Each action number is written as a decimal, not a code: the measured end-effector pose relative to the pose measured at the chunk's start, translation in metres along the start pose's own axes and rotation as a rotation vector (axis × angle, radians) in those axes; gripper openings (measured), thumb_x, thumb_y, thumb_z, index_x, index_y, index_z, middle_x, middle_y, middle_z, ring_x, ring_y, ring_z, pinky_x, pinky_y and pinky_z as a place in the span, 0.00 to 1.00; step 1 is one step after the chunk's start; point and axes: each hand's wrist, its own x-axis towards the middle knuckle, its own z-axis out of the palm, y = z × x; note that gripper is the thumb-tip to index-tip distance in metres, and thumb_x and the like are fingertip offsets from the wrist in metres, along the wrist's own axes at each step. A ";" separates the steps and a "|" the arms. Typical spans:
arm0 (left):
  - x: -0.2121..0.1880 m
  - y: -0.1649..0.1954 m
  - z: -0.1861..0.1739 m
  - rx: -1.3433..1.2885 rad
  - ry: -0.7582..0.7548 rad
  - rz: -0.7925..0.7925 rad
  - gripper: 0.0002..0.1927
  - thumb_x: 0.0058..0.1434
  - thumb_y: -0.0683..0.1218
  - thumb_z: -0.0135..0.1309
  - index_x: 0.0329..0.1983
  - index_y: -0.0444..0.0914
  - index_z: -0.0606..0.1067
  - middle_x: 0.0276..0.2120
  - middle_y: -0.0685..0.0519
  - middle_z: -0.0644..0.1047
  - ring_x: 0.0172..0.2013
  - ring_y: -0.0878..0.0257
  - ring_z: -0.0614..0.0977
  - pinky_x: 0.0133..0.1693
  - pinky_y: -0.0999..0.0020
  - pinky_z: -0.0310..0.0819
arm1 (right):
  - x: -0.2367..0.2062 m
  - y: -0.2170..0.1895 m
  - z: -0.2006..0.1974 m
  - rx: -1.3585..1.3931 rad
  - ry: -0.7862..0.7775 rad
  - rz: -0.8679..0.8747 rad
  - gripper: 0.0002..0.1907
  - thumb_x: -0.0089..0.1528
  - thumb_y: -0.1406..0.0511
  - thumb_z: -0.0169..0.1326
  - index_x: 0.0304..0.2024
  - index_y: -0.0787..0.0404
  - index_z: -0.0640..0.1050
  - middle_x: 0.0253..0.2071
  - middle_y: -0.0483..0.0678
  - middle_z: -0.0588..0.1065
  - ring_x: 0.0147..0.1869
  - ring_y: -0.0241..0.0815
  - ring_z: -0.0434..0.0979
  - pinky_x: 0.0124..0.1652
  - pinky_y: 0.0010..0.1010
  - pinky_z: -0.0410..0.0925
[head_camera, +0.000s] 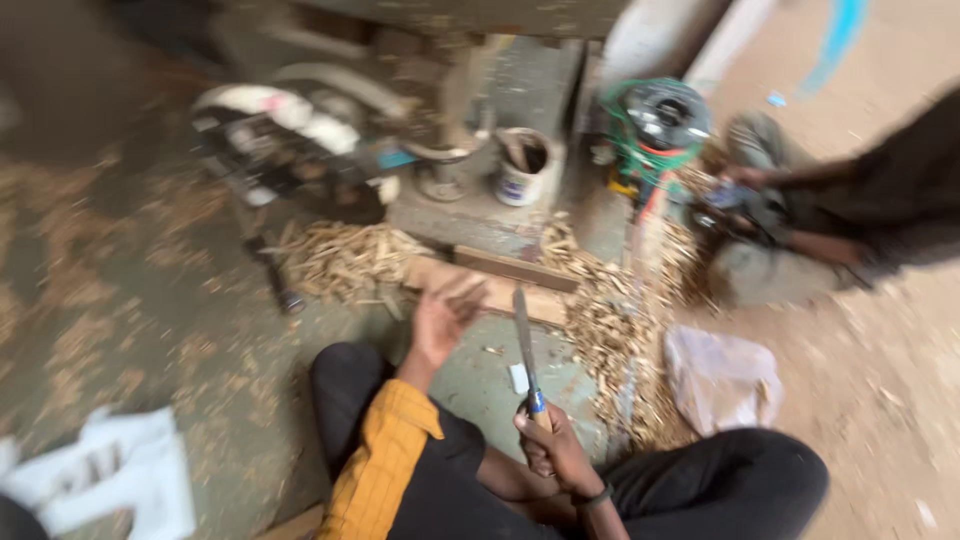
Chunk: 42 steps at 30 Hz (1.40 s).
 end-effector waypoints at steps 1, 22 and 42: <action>-0.001 -0.004 0.000 0.107 0.010 -0.015 0.29 0.72 0.56 0.44 0.69 0.35 0.68 0.61 0.43 0.77 0.53 0.52 0.78 0.59 0.55 0.72 | 0.005 0.003 0.003 -0.269 0.133 -0.109 0.11 0.66 0.61 0.59 0.40 0.60 0.74 0.19 0.38 0.64 0.17 0.28 0.56 0.17 0.24 0.54; -0.083 -0.002 -0.038 -0.190 -0.102 0.102 0.24 0.80 0.49 0.49 0.66 0.22 0.67 0.61 0.35 0.74 0.61 0.48 0.78 0.63 0.57 0.71 | 0.130 0.028 0.075 -1.250 0.096 0.180 0.16 0.59 0.59 0.66 0.44 0.61 0.81 0.28 0.52 0.79 0.31 0.40 0.77 0.35 0.34 0.70; -0.091 -0.010 -0.007 -0.073 0.149 0.203 0.21 0.68 0.47 0.58 0.60 0.32 0.75 0.53 0.46 0.80 0.52 0.56 0.82 0.57 0.57 0.76 | -0.004 0.009 0.047 -1.294 0.458 -0.366 0.17 0.63 0.58 0.67 0.48 0.61 0.82 0.33 0.55 0.81 0.34 0.41 0.76 0.38 0.37 0.69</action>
